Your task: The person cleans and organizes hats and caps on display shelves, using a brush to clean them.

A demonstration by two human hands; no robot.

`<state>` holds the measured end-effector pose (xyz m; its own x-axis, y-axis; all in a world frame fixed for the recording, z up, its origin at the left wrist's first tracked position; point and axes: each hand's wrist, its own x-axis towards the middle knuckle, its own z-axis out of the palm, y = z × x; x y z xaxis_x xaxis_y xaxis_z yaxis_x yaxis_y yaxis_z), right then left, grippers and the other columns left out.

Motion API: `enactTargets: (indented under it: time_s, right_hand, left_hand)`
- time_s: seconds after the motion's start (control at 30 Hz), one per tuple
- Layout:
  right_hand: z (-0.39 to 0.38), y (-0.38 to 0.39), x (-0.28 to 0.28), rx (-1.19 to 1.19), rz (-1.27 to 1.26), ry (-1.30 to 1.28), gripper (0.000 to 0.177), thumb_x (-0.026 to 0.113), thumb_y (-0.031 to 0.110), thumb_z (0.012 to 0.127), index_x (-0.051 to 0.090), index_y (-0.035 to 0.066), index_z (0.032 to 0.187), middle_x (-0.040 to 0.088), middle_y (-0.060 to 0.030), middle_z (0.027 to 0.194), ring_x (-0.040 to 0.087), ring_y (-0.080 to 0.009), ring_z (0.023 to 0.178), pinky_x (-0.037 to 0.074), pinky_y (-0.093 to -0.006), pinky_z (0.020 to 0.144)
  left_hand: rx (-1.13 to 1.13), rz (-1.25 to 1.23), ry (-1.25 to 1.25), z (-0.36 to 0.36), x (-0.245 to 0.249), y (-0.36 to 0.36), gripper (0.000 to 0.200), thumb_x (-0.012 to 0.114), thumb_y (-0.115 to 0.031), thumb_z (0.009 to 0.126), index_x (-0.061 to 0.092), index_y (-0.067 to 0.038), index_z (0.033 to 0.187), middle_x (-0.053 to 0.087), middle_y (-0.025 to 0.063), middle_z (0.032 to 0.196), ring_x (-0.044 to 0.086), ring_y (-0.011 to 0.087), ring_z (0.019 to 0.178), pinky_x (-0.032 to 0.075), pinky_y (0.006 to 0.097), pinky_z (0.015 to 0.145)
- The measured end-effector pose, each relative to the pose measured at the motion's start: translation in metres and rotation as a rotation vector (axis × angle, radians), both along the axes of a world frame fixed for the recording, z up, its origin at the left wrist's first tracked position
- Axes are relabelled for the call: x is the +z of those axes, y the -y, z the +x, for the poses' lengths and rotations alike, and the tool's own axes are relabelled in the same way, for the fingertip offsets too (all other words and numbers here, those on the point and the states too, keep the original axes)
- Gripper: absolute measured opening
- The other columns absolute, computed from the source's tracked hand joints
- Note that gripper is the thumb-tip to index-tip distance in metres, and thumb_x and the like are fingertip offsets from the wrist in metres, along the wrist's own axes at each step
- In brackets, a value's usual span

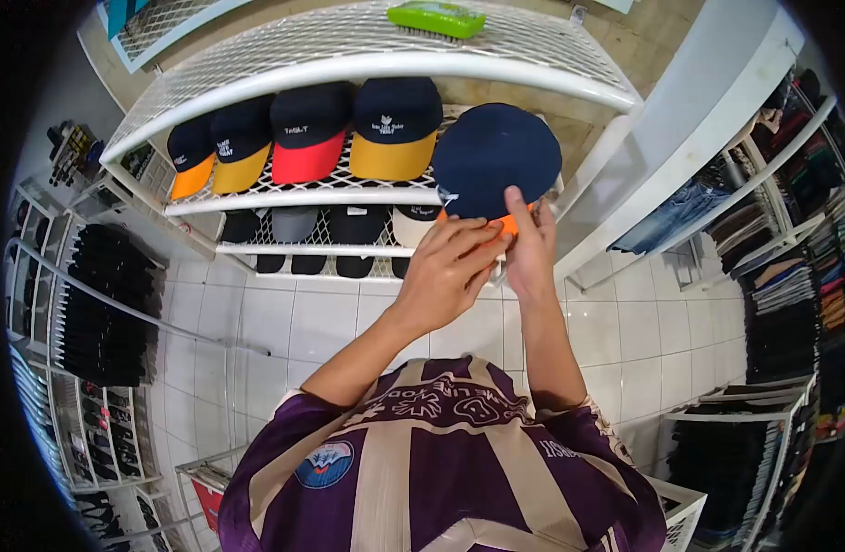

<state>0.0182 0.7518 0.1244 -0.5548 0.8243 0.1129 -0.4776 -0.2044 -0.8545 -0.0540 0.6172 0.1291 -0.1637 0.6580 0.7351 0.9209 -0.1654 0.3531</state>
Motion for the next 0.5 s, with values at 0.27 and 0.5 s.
enactTargets:
  time_s: [0.27,0.5]
  right_hand:
    - [-0.012,-0.099,-0.002,0.324,-0.19,-0.231,0.051,0.053,0.038,0.106,0.053,0.002,0.141,0.06,-0.0112,0.142,0.06,-0.0265,0.127,0.047,-0.0398,0.108]
    - [-0.049,-0.13,-0.075,-0.365,0.764,0.725,0.071,0.054,0.048,0.101,0.045,-0.004,0.148,0.052,-0.0266,0.146,0.049,-0.0399,0.137,0.036,-0.0449,0.115]
  left_hand:
    - [0.082,0.053,0.32,-0.065,-0.026,-0.047,0.069,0.069,0.005,0.077,0.061,-0.017,0.142,0.046,0.0267,0.149,0.045,0.0437,0.139,0.039,0.0455,0.114]
    - [0.124,-0.249,0.059,-0.107,-0.078,-0.098,0.061,0.067,-0.006,0.077,0.065,-0.016,0.137,0.05,0.02,0.149,0.049,0.0422,0.134,0.037,0.0475,0.115]
